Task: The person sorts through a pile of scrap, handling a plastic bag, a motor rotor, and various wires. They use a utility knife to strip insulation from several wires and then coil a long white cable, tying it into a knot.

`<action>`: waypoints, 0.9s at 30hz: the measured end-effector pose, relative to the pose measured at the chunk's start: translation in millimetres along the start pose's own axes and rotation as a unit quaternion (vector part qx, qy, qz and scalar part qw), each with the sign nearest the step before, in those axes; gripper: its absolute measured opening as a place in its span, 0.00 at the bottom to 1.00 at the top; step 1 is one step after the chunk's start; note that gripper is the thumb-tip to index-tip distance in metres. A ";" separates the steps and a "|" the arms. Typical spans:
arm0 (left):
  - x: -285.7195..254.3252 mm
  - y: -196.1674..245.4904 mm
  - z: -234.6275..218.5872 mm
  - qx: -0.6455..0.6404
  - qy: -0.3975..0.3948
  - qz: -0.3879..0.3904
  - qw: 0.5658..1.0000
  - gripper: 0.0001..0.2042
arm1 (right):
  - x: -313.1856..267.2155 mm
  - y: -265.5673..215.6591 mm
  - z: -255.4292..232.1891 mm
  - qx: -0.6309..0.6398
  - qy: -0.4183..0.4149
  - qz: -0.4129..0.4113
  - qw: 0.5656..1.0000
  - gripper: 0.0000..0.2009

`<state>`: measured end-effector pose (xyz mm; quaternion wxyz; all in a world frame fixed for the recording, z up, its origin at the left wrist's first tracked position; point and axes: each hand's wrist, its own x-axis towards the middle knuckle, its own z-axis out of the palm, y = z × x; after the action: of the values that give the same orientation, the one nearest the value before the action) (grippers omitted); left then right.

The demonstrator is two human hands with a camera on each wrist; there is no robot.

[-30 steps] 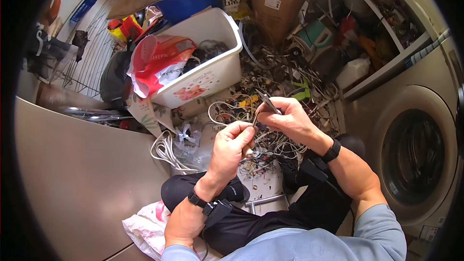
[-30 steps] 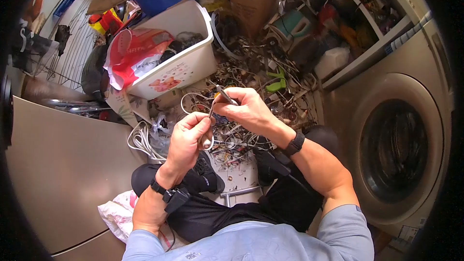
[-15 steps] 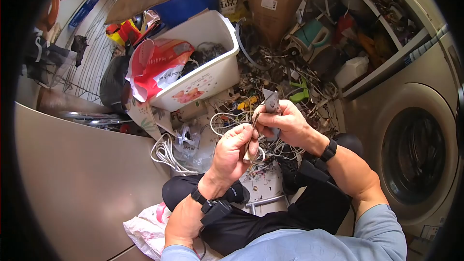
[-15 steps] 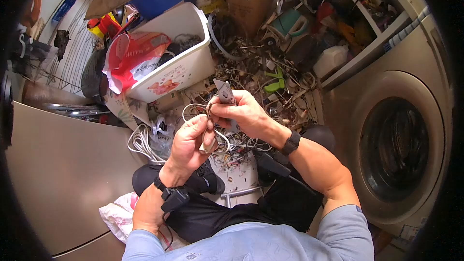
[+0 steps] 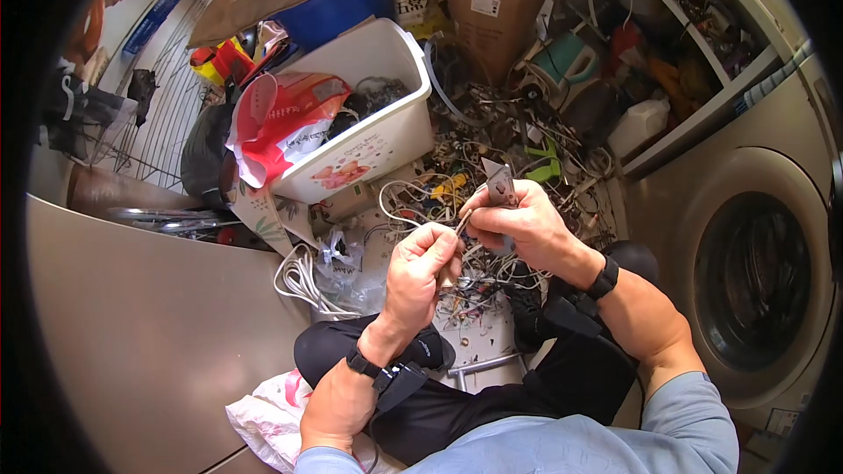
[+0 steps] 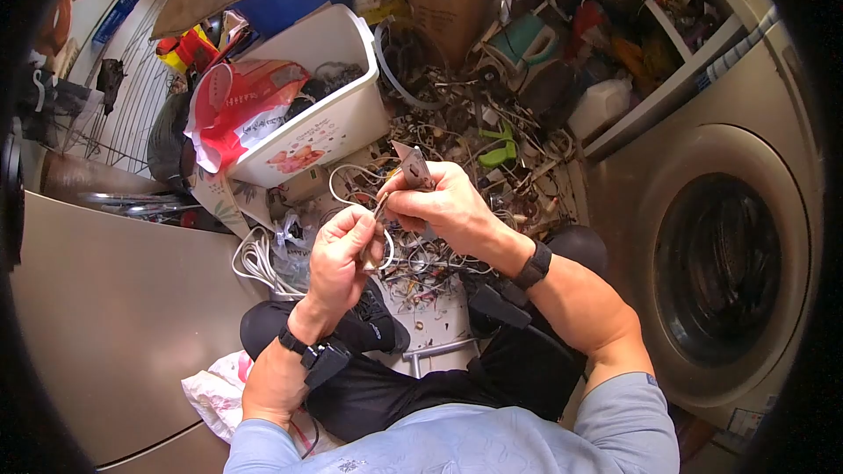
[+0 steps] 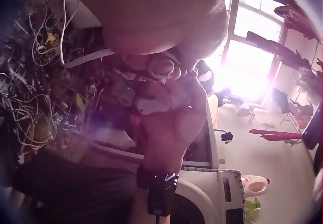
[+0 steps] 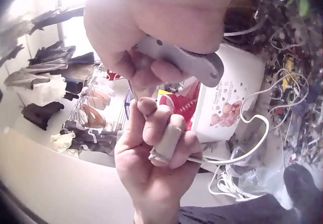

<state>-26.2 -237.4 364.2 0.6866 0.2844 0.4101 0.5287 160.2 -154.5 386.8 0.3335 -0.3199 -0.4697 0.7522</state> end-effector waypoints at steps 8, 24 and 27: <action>8.7 7.1 -7.1 -0.139 -0.132 -0.119 0.974 0.12 | 0.1 3.4 -4.1 0.120 -0.046 0.033 0.991 0.05; 21.2 16.6 -16.3 -0.045 -0.202 -0.156 0.966 0.10 | -8.9 -11.8 -8.6 -0.085 -0.115 -0.003 0.990 0.00; 22.8 14.0 -22.6 -0.065 -0.209 -0.175 0.960 0.10 | -8.0 -9.4 -12.4 -0.175 -0.129 -0.097 0.971 0.02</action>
<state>-50.3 -212.6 358.4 0.8555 0.2672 0.2657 0.3551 176.5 -151.6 392.4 0.2803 -0.2270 -0.6615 0.6575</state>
